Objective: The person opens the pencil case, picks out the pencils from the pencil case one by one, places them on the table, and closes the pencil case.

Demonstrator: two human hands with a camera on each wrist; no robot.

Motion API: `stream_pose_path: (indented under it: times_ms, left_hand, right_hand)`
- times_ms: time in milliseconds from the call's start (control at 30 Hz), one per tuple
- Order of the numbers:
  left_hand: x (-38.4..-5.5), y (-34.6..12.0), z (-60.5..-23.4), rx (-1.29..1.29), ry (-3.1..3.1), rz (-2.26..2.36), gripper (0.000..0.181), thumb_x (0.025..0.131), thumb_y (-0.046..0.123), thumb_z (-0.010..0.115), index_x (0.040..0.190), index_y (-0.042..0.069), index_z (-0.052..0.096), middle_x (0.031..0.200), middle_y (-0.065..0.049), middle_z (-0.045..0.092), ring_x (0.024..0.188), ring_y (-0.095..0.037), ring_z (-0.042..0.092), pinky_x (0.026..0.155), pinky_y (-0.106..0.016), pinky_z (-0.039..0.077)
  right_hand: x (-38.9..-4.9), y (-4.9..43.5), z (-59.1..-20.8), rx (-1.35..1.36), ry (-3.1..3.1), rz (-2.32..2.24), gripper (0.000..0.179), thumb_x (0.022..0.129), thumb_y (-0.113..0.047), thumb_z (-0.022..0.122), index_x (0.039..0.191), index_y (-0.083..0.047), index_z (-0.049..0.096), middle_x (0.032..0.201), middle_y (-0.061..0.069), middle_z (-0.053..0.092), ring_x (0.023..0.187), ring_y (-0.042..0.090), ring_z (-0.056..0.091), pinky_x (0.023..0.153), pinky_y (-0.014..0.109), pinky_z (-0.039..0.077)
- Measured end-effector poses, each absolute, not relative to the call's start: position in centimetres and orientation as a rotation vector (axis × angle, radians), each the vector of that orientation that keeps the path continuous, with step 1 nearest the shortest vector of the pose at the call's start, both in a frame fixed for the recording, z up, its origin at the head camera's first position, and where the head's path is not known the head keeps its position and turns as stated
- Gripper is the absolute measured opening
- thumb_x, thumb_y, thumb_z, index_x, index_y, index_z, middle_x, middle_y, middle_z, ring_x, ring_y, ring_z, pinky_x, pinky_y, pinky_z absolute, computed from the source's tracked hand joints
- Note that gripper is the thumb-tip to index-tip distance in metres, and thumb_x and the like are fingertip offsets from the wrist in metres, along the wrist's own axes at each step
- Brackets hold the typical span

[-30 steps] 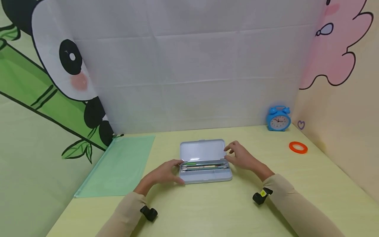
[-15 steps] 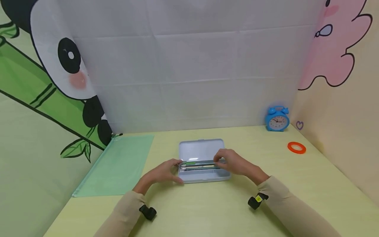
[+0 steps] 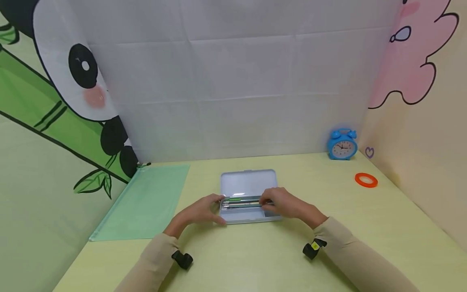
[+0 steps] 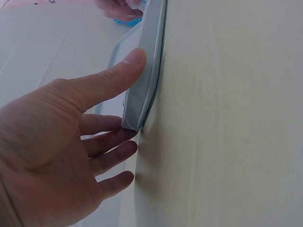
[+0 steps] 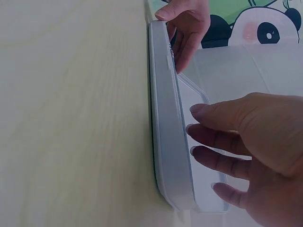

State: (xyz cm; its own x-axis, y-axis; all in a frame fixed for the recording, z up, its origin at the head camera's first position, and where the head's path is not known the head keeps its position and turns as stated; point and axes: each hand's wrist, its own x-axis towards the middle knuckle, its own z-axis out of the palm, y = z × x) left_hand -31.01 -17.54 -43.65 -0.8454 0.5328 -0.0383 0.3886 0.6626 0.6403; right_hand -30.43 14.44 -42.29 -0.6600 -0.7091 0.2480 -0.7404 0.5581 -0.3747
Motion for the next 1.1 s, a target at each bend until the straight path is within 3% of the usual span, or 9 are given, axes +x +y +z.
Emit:
stream_pose_path:
  times_ms: [367, 600, 933, 1100]
  left_hand:
    - [-30.89, -17.58, -43.74, 0.747, 2.657, 0.947, 0.09, 0.074, 0.03, 0.09, 0.145, -0.003, 0.046, 0.143, -0.017, 0.05, 0.134, -0.034, 0.044, 0.112, -0.052, 0.034]
    - [-30.96, -17.47, -43.66, 0.753, 2.666, 0.938, 0.089, 0.073, 0.029, 0.091, 0.144, -0.003, 0.047, 0.141, -0.016, 0.052, 0.133, -0.033, 0.045, 0.112, -0.051, 0.034]
    - [-30.98, -17.56, -43.58, 0.754, 2.656, 0.946, 0.089, 0.073, 0.03, 0.091, 0.144, -0.003, 0.048, 0.14, -0.015, 0.053, 0.131, -0.032, 0.046, 0.113, -0.05, 0.034]
    - [-30.93, -17.67, -43.57, 0.748, 2.652, 0.943, 0.09, 0.073, 0.031, 0.091, 0.144, -0.002, 0.048, 0.141, -0.015, 0.052, 0.133, -0.032, 0.045, 0.113, -0.051, 0.034]
  right_hand:
    - [-30.25, 13.78, -42.9, 1.244, -2.663, 0.582, 0.007, 0.094, -0.01, 0.068, 0.091, -0.009, 0.075, 0.086, -0.007, 0.068, 0.078, 0.01, 0.058, 0.074, 0.034, 0.051]
    - [-30.32, 13.88, -43.19, 1.186, -2.726, 0.579, 0.009, 0.095, -0.013, 0.068, 0.097, -0.008, 0.076, 0.091, -0.003, 0.068, 0.086, 0.014, 0.062, 0.079, 0.04, 0.051]
    - [-30.33, 13.8, -43.18, 1.21, -2.719, 0.581, 0.011, 0.095, -0.009, 0.069, 0.102, -0.006, 0.076, 0.09, -0.002, 0.066, 0.084, 0.015, 0.06, 0.076, 0.035, 0.051]
    - [-30.08, 13.65, -42.87, 1.146, -2.762, 0.554, 0.007, 0.096, -0.006, 0.066, 0.101, -0.005, 0.071, 0.092, -0.002, 0.063, 0.088, 0.019, 0.058, 0.081, 0.044, 0.048]
